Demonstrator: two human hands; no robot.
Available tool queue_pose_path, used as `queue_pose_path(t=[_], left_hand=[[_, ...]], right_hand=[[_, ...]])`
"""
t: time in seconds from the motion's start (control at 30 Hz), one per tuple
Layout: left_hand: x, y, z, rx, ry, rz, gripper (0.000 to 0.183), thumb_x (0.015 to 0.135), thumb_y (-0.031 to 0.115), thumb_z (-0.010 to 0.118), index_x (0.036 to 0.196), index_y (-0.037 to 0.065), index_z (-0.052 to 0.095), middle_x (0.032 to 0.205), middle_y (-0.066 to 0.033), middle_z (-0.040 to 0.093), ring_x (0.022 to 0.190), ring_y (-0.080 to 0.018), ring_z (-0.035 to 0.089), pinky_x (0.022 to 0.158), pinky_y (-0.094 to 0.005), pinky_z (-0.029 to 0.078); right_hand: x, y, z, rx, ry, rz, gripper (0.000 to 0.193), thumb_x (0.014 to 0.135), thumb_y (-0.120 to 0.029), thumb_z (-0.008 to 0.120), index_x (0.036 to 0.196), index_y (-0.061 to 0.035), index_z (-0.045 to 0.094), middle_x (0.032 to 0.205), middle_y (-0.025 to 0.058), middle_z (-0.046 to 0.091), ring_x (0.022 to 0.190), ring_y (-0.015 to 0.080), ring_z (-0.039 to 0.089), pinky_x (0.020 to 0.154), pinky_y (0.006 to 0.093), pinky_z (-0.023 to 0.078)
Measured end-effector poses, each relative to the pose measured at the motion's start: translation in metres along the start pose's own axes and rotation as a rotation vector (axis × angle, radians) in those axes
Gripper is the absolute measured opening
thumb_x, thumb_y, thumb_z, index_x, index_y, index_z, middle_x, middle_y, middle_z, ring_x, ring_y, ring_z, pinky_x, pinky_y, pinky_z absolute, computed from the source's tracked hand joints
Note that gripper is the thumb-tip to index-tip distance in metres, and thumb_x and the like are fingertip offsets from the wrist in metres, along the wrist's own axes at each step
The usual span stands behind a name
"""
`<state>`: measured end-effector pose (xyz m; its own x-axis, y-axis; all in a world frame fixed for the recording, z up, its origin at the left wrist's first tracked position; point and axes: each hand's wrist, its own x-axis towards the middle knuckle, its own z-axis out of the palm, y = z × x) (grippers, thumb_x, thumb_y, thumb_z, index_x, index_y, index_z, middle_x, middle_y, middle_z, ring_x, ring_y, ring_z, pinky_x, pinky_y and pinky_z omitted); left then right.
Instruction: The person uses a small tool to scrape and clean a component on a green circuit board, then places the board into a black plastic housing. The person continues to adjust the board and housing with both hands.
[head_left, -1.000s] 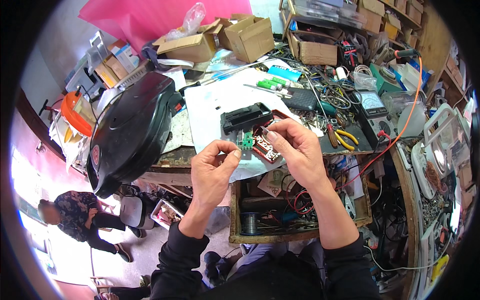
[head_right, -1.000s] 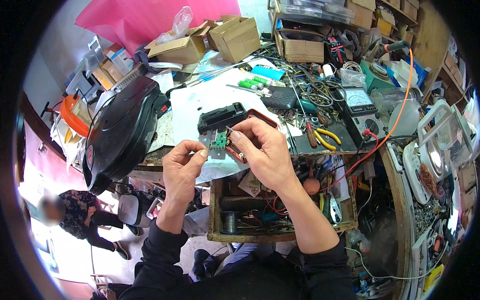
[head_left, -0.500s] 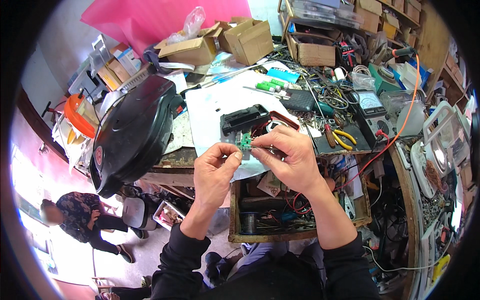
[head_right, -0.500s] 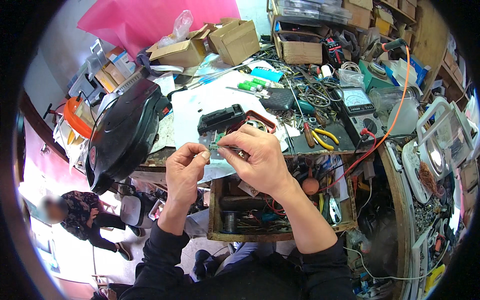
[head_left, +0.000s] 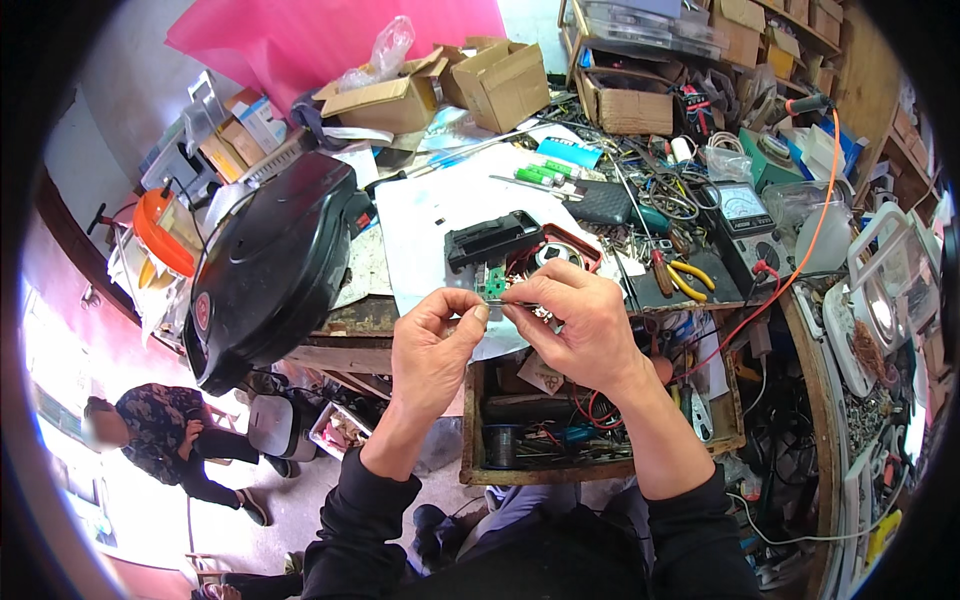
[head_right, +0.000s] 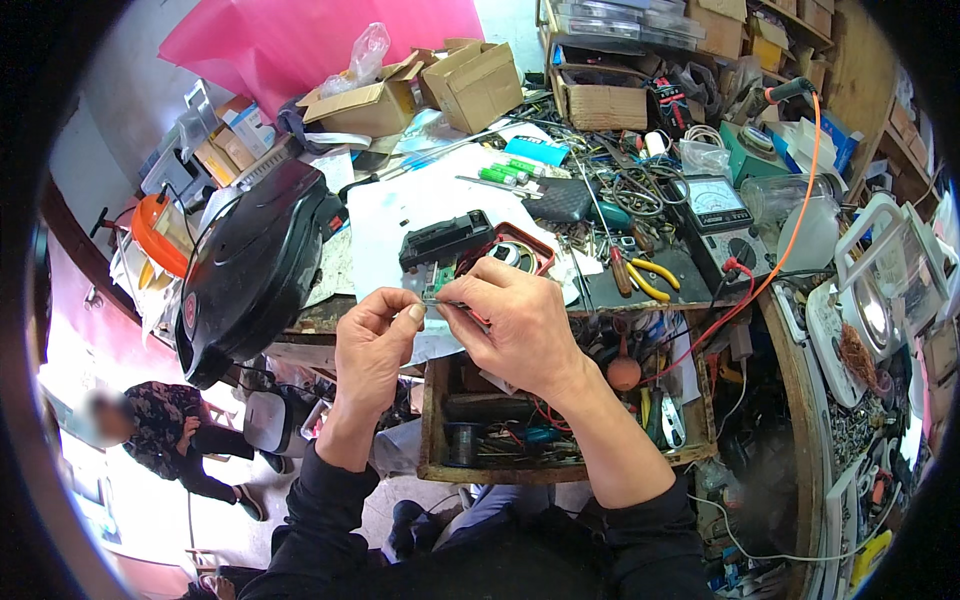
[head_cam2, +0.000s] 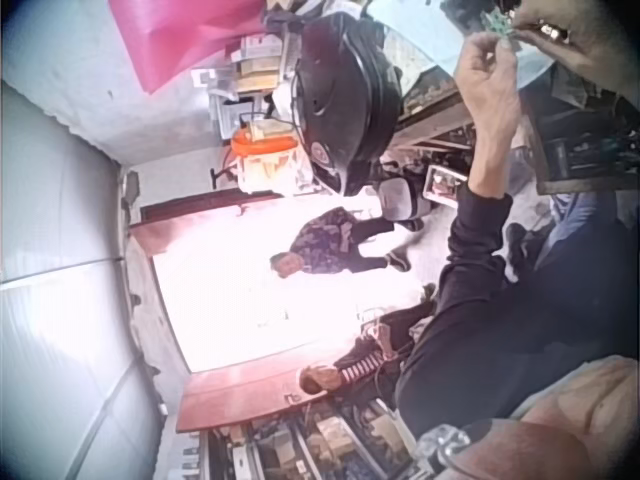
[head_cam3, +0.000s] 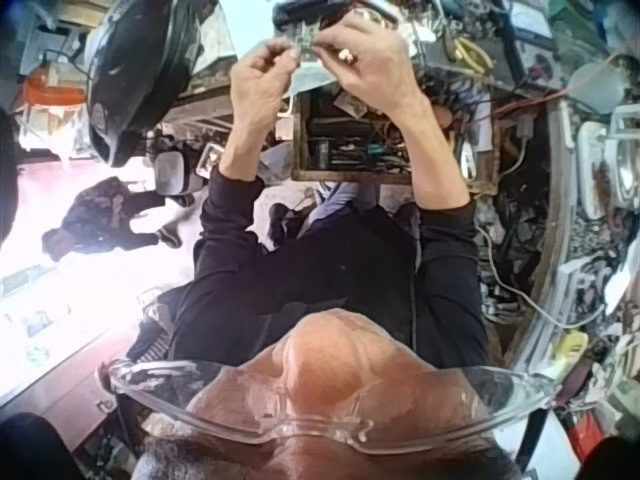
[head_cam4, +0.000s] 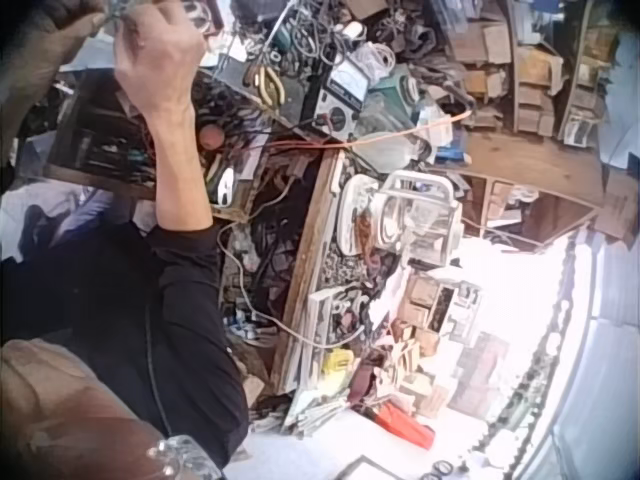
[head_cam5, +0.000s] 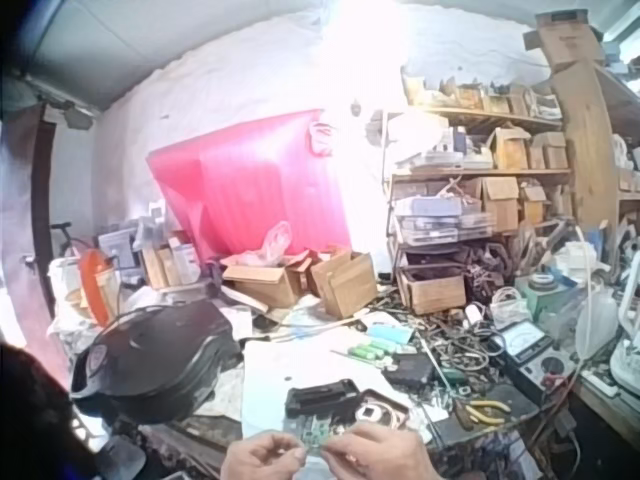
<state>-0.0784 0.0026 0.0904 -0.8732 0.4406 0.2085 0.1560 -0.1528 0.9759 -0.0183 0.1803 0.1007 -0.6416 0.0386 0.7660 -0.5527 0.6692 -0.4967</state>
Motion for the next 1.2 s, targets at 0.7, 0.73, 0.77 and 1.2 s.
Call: queue_pose_path(t=[0.7, 0.73, 0.77, 1.2], left_hand=[[0.004, 0.001, -0.007, -0.194, 0.057, -0.103, 0.012, 0.092, 0.008, 0.069, 0.098, -0.001, 0.066, 0.076, -0.0024, 0.062, 0.047, -0.0002, 0.036, 0.041, -0.0185, 0.023], [0.004, 0.001, -0.007, -0.193, 0.052, -0.101, 0.012, 0.092, 0.009, 0.070, 0.098, -0.001, 0.066, 0.077, -0.0020, 0.062, 0.047, -0.0001, 0.037, 0.042, -0.0183, 0.024], [0.005, 0.002, -0.007, -0.192, 0.048, -0.099, 0.012, 0.092, 0.010, 0.070, 0.099, 0.000, 0.067, 0.077, -0.0015, 0.063, 0.048, -0.0001, 0.038, 0.043, -0.0182, 0.025], [0.006, 0.000, -0.004, -0.188, 0.002, -0.092, 0.011, 0.095, 0.010, 0.068, 0.101, 0.000, 0.068, 0.078, 0.0007, 0.063, 0.052, 0.0003, 0.040, 0.045, -0.0175, 0.028]], right_hand=[[0.004, 0.005, -0.023, 1.449, -0.080, 0.714, 0.036, 0.089, 0.002, 0.060, 0.125, 0.0037, 0.062, 0.109, 0.0163, 0.070, 0.098, 0.0212, 0.069, 0.083, 0.0308, 0.054], [0.002, 0.013, -0.020, 1.568, -0.098, 0.626, 0.044, 0.086, 0.006, 0.061, 0.130, 0.0059, 0.059, 0.114, 0.0201, 0.068, 0.101, 0.0252, 0.069, 0.091, 0.0356, 0.054], [0.002, 0.009, -0.019, 1.536, -0.045, 0.642, 0.042, 0.087, 0.005, 0.062, 0.129, 0.0055, 0.060, 0.113, 0.0196, 0.068, 0.099, 0.0248, 0.069, 0.090, 0.0352, 0.054], [-0.002, 0.006, 0.005, 0.979, 0.173, 0.581, 0.017, 0.092, -0.002, 0.070, 0.108, 0.0023, 0.069, 0.092, 0.0126, 0.073, 0.084, 0.0171, 0.073, 0.071, 0.0262, 0.060]])
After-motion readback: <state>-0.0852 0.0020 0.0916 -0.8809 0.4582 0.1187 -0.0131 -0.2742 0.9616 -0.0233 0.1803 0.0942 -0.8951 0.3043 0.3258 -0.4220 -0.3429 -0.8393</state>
